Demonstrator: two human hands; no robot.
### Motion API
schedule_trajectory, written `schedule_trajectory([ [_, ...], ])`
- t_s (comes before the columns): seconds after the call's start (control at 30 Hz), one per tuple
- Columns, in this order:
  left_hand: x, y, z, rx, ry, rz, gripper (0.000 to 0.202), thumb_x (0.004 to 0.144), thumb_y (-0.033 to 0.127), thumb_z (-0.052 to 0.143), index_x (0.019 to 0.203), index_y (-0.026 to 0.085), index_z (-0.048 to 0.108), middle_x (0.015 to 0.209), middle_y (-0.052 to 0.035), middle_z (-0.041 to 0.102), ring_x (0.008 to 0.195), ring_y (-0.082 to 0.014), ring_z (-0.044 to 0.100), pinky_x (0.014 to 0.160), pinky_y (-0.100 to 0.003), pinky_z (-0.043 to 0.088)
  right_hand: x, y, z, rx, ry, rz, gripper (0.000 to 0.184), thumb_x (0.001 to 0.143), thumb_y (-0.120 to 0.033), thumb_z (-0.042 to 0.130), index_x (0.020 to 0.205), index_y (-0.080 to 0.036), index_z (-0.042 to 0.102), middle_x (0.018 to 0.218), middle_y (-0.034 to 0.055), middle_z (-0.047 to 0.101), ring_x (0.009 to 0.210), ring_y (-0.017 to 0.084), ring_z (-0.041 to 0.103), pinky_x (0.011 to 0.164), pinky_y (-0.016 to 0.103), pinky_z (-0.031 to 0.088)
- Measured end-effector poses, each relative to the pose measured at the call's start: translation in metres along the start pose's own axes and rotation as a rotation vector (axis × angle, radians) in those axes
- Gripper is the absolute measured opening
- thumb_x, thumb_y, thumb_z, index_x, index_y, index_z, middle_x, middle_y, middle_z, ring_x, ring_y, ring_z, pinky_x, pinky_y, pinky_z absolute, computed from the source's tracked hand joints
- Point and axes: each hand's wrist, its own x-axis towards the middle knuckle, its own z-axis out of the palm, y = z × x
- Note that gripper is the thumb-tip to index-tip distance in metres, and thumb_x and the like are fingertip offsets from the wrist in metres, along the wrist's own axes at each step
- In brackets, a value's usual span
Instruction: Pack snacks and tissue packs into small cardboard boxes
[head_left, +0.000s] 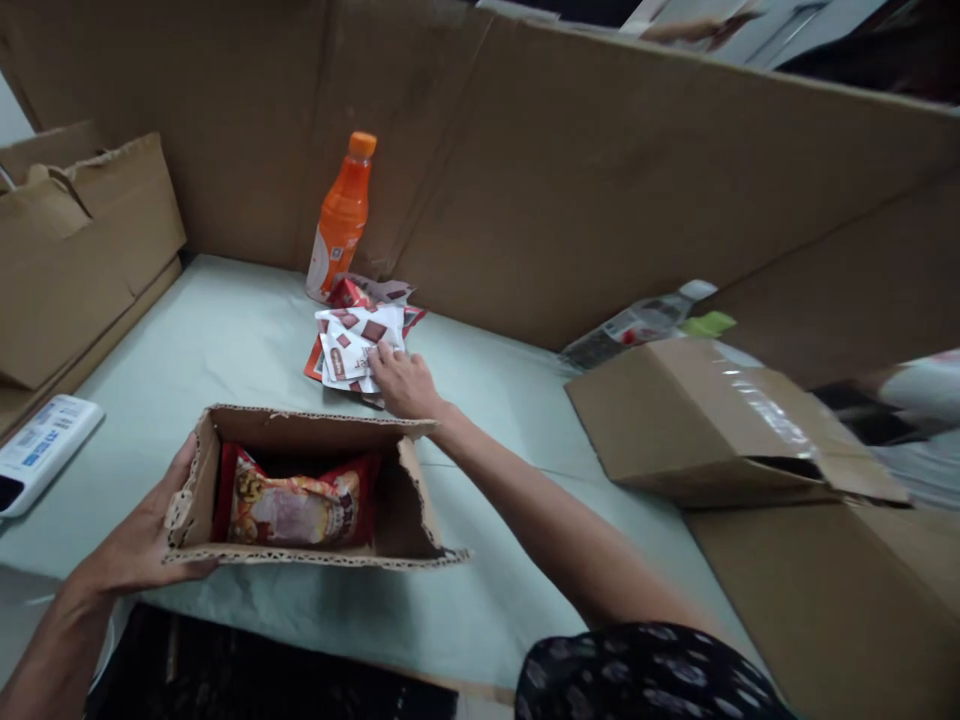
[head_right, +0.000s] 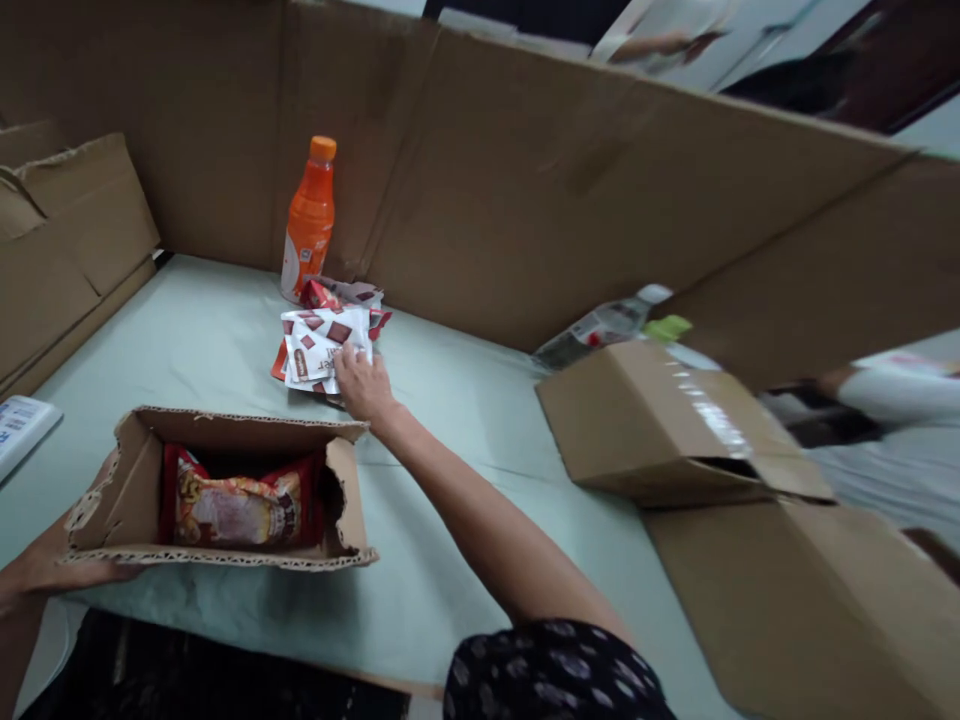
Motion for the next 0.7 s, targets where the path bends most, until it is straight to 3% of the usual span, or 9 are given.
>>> schedule_trajectory([
  [0.07, 0.001, 0.001, 0.002, -0.016, -0.007, -0.007, 0.13, 0.067, 0.08, 0.077, 0.169, 0.033, 0.01, 0.169, -0.0093, 0.037, 0.156, -0.0519, 0.024, 0.125, -0.069, 0.021, -0.012, 0.007, -0.012, 0.021, -0.051, 0.017, 0.03, 0.087, -0.013, 0.067, 0.117, -0.013, 0.074, 0.128, 0.0204, 0.072, 0.104, 0.032, 0.066, 0.085, 0.041, 0.047],
  [0.17, 0.003, -0.004, 0.004, 0.004, -0.01, 0.03, 0.128, 0.069, 0.076, 0.08, 0.169, 0.037, 0.009, 0.173, -0.0077, 0.027, 0.157, -0.0521, 0.018, 0.126, -0.07, 0.017, -0.044, 0.017, -0.067, 0.255, 0.052, -0.003, 0.023, 0.095, -0.023, 0.063, 0.112, -0.019, 0.077, 0.116, 0.0126, 0.078, 0.096, 0.026, 0.07, 0.081, 0.037, 0.051],
  [0.23, 0.004, -0.006, 0.005, 0.011, -0.029, 0.073, 0.124, 0.074, 0.071, 0.08, 0.168, 0.038, 0.006, 0.175, -0.007, 0.022, 0.158, -0.0511, 0.017, 0.126, -0.07, 0.016, -0.07, 0.008, -0.108, 0.536, 0.156, -0.122, 0.025, 0.101, -0.031, 0.056, 0.109, -0.022, 0.078, 0.106, 0.0072, 0.08, 0.088, 0.021, 0.071, 0.075, 0.033, 0.053],
  [0.3, 0.006, -0.003, 0.007, 0.017, -0.04, 0.127, 0.119, 0.08, 0.066, 0.078, 0.168, 0.038, 0.005, 0.175, -0.007, 0.022, 0.158, -0.0489, 0.018, 0.127, -0.068, 0.016, -0.089, -0.018, -0.134, 0.669, 0.088, -0.338, 0.024, 0.101, -0.03, 0.056, 0.109, -0.023, 0.078, 0.101, 0.0049, 0.08, 0.088, 0.018, 0.072, 0.076, 0.031, 0.054],
  [0.37, 0.008, 0.005, 0.009, 0.017, -0.053, 0.183, 0.114, 0.083, 0.063, 0.076, 0.168, 0.037, 0.004, 0.175, -0.0071, 0.023, 0.158, -0.047, 0.022, 0.128, -0.066, 0.019, -0.096, -0.054, -0.136, 0.562, -0.129, -0.511, 0.02, 0.096, -0.021, 0.063, 0.108, -0.022, 0.078, 0.101, 0.0053, 0.08, 0.087, 0.018, 0.072, 0.076, 0.029, 0.053],
  [0.43, 0.008, 0.012, 0.012, 0.004, -0.056, 0.225, 0.113, 0.084, 0.061, 0.077, 0.168, 0.039, 0.005, 0.175, -0.0062, 0.023, 0.157, -0.0461, 0.025, 0.127, -0.065, 0.024, -0.09, -0.088, -0.123, 0.309, -0.365, -0.558, 0.017, 0.089, -0.01, 0.066, 0.098, -0.017, 0.079, 0.093, 0.0079, 0.08, 0.079, 0.018, 0.071, 0.069, 0.028, 0.05],
  [0.53, 0.005, 0.018, 0.015, -0.001, -0.039, 0.237, 0.111, 0.083, 0.062, 0.078, 0.168, 0.043, 0.008, 0.175, -0.0043, 0.021, 0.157, -0.0464, 0.027, 0.126, -0.066, 0.026, -0.08, -0.109, -0.106, 0.117, -0.534, -0.607, 0.015, 0.085, -0.003, 0.067, 0.083, -0.014, 0.076, 0.079, 0.008, 0.077, 0.068, 0.017, 0.067, 0.058, 0.028, 0.042],
  [0.6, 0.003, 0.017, 0.017, -0.009, -0.018, 0.202, 0.114, 0.081, 0.061, 0.08, 0.168, 0.041, 0.009, 0.174, -0.0066, 0.024, 0.155, -0.048, 0.03, 0.126, -0.067, 0.028, -0.084, -0.096, -0.111, 0.24, -0.427, -0.678, 0.015, 0.085, -0.004, 0.067, 0.079, -0.016, 0.074, 0.077, 0.0052, 0.075, 0.068, 0.016, 0.066, 0.059, 0.027, 0.042],
  [0.7, 0.004, 0.014, 0.019, -0.084, -0.008, 0.172, 0.119, 0.082, 0.053, 0.082, 0.169, 0.034, 0.004, 0.171, -0.0126, 0.03, 0.149, -0.0488, 0.041, 0.121, -0.065, 0.04, -0.102, -0.051, -0.135, 0.568, 0.019, -0.597, 0.018, 0.091, -0.01, 0.061, 0.085, -0.02, 0.074, 0.077, 0.0008, 0.073, 0.068, 0.014, 0.064, 0.062, 0.026, 0.046],
])
